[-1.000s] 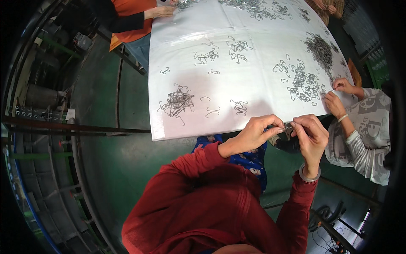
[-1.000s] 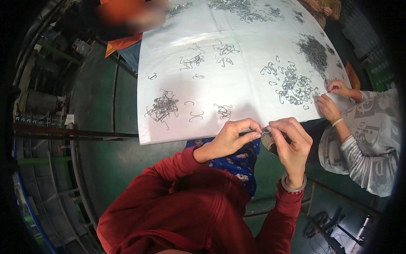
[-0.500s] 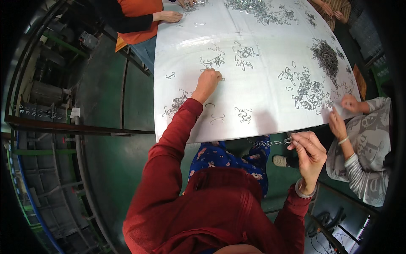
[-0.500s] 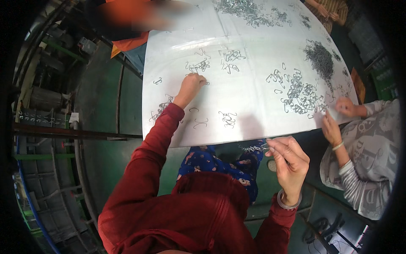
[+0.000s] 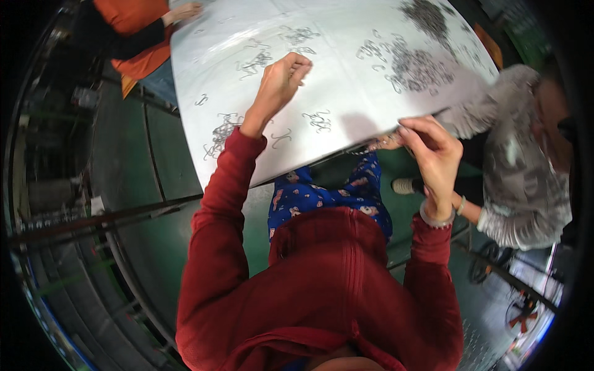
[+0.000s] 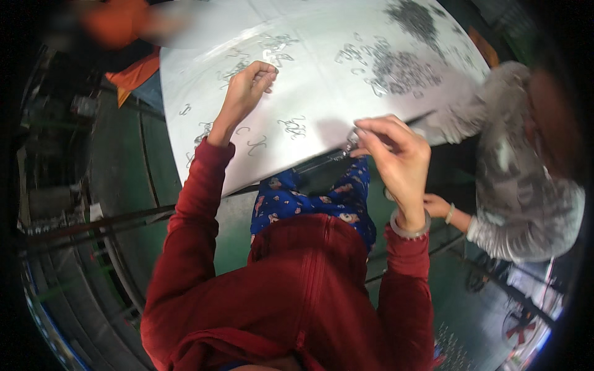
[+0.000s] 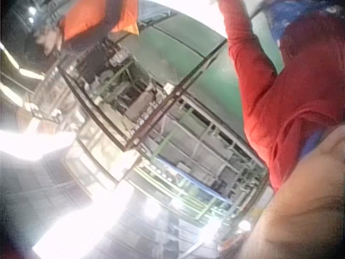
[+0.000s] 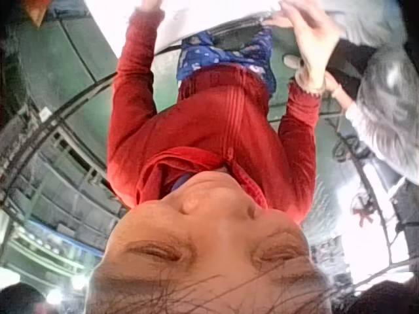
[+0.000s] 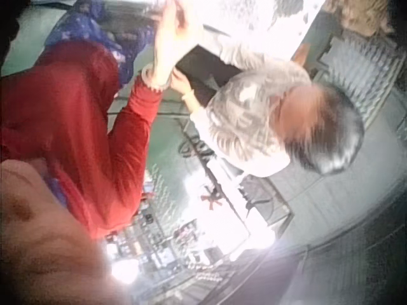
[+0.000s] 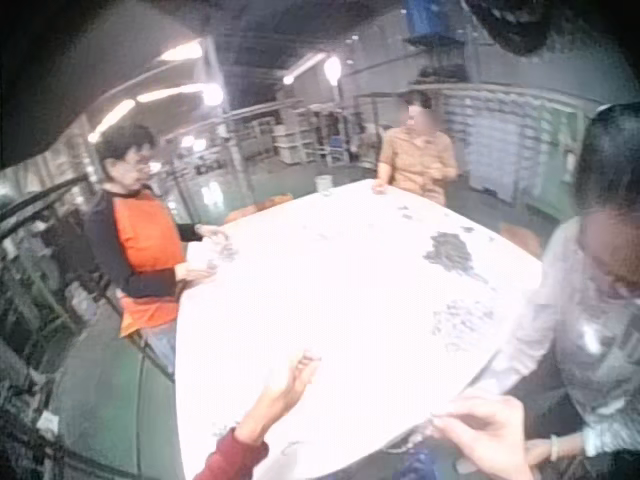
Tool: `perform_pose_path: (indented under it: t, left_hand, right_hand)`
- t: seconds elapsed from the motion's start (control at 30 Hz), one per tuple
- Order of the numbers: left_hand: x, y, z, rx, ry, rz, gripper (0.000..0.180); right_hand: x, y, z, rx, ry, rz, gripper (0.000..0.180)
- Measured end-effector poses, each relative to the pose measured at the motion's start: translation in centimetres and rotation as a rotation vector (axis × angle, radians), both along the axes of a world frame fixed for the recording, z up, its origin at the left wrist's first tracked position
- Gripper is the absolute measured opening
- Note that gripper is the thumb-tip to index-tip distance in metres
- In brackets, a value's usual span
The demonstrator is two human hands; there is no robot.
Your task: The person picks up small metal clips from a white table and links them together by hand, forming a chain. The person repeatedly picks clips, links them, and occasionally lifts the chain to hang it on a nearby rack. Other people at the table perform similar actions.
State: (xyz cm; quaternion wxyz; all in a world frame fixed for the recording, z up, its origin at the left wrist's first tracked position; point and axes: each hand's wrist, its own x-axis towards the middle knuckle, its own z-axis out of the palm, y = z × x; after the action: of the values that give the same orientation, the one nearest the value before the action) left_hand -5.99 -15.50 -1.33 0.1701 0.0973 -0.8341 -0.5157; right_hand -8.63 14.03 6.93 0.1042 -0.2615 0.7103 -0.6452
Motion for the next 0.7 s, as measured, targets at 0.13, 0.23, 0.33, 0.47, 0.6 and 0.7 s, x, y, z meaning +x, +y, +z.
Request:
perform_pose_path:
  t: [0.13, 0.23, 0.33, 0.47, 0.6, 0.7]
  left_hand:
    - [2.6, 8.2, 5.2, 0.477, 0.204, -0.441, 0.012]
    - [3.1, 11.0, 7.1, 0.289, 0.211, -0.479, 0.011]
    - [2.5, 11.9, 7.6, 0.045, 0.32, -0.385, 0.011]
    - [2.1, 12.8, 7.5, 0.012, 0.416, -0.293, 0.011]
    - [1.5, 13.9, 8.0, 0.115, 0.492, -0.252, 0.01]
    - [1.0, 14.4, 9.9, 0.09, 0.484, -0.283, 0.012]
  right_hand:
    - [1.0, 0.1, -0.2, 0.002, -0.169, -0.08, 0.015]
    - [0.9, -0.3, -0.8, -0.054, -0.067, -0.072, 0.016]
    - [0.8, -0.1, -0.9, -0.096, -0.021, -0.092, 0.016]
    - [0.9, 0.2, -0.5, -0.115, 0.026, -0.113, 0.016]
    - [1.0, 0.2, 0.1, -0.146, 0.079, -0.16, 0.018]
    - [1.1, 0.6, 1.3, -0.218, 0.155, -0.202, 0.019]
